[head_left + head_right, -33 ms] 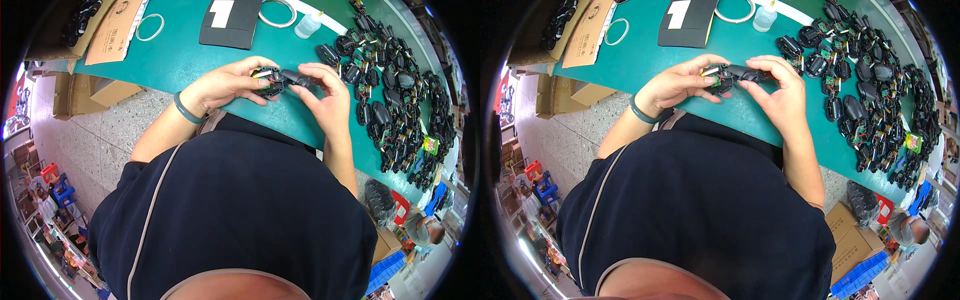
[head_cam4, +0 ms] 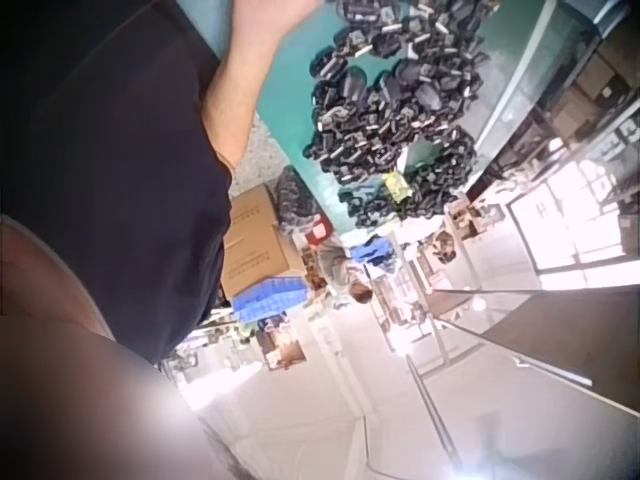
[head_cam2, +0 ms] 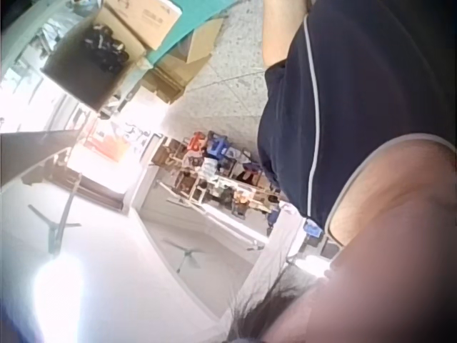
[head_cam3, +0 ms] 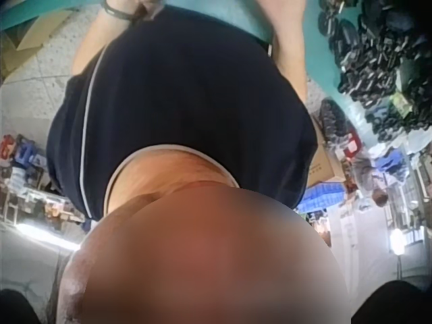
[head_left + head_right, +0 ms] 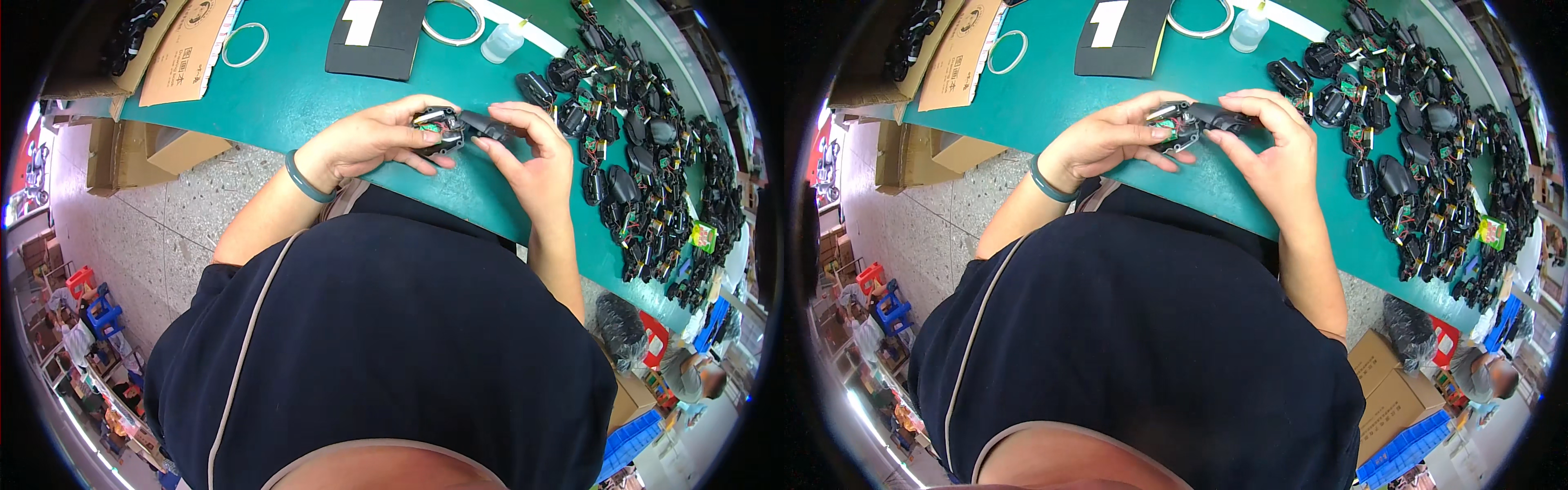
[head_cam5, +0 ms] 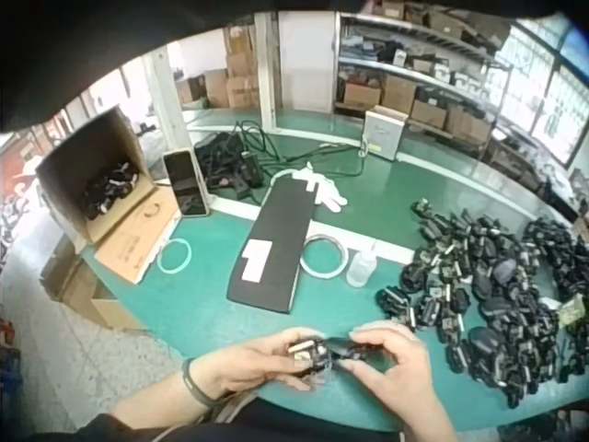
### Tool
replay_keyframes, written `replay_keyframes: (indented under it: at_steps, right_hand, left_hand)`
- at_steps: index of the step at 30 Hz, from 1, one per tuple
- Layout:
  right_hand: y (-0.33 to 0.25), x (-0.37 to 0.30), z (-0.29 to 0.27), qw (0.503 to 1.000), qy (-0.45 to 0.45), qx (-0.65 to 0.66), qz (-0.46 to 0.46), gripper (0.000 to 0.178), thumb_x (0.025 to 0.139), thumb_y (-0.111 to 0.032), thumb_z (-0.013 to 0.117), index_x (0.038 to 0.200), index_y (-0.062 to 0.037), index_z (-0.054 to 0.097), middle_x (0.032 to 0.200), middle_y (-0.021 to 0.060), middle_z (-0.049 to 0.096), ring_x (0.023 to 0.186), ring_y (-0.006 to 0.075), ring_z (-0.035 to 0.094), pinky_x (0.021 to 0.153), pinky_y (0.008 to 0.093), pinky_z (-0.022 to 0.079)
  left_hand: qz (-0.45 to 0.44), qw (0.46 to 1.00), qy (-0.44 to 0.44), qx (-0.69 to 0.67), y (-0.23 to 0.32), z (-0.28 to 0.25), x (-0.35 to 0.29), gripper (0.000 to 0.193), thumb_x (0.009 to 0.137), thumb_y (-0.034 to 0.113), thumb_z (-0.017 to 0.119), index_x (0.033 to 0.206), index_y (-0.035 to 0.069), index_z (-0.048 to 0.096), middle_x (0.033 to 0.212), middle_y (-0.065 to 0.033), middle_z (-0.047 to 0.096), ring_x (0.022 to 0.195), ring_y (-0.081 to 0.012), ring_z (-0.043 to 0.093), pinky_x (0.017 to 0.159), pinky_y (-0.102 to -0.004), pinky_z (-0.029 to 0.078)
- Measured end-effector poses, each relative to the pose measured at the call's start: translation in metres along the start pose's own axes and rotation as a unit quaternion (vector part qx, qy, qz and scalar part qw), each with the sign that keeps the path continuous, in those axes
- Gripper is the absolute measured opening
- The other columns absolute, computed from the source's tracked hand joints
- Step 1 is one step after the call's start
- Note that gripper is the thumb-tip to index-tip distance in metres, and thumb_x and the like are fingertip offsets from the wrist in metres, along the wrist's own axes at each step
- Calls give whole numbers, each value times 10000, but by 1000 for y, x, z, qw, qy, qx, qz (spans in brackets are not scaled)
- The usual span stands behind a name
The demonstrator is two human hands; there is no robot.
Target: The person assembles a small black electronic device by inserting a circuit board, applying adhesive from a bottle, closing the casing, and wrapping the exterior with white tape. The work is performed on a green table with many similar devices nearby.
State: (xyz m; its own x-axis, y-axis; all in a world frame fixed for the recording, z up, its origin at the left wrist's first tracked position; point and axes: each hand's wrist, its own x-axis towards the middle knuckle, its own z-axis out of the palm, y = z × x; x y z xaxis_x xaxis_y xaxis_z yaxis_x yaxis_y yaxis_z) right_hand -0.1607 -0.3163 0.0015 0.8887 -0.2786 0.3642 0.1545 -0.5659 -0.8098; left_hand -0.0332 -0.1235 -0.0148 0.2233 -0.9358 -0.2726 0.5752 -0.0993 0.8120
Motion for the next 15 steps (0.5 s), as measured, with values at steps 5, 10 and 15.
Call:
replay_keyframes:
  at_steps: [5, 10, 15]
  right_hand:
    - [-6, 2, 3, 986, 45, -117, -111, 346, 643, 59, 722, 958, -85, 715, 1033, 108, 673, 961, 225, 656, 821, 326, 535]
    - [-4, -2, 4, 991, 70, -61, -100, 347, 644, 122, 647, 927, -67, 714, 1082, 136, 652, 1030, 255, 642, 890, 352, 526]
    - [11, -7, 5, 990, 27, 132, -42, 365, 664, 167, 617, 966, -29, 681, 1229, 164, 557, 1146, 294, 582, 968, 381, 501]
  left_hand:
    - [25, 997, -6, -78, -7, 4, 7, 472, 991, 188, 465, 1413, 0, 370, 1279, -159, 533, 1076, -325, 620, 881, -383, 548]
    - [49, 984, -18, -168, -8, 6, 12, 458, 1016, 237, 390, 1394, -21, 389, 1294, -169, 534, 1071, -326, 625, 890, -387, 540]
    - [59, 988, -20, -142, -7, 6, 8, 468, 1007, 237, 436, 1401, -10, 384, 1299, -184, 523, 1079, -342, 619, 905, -399, 535]
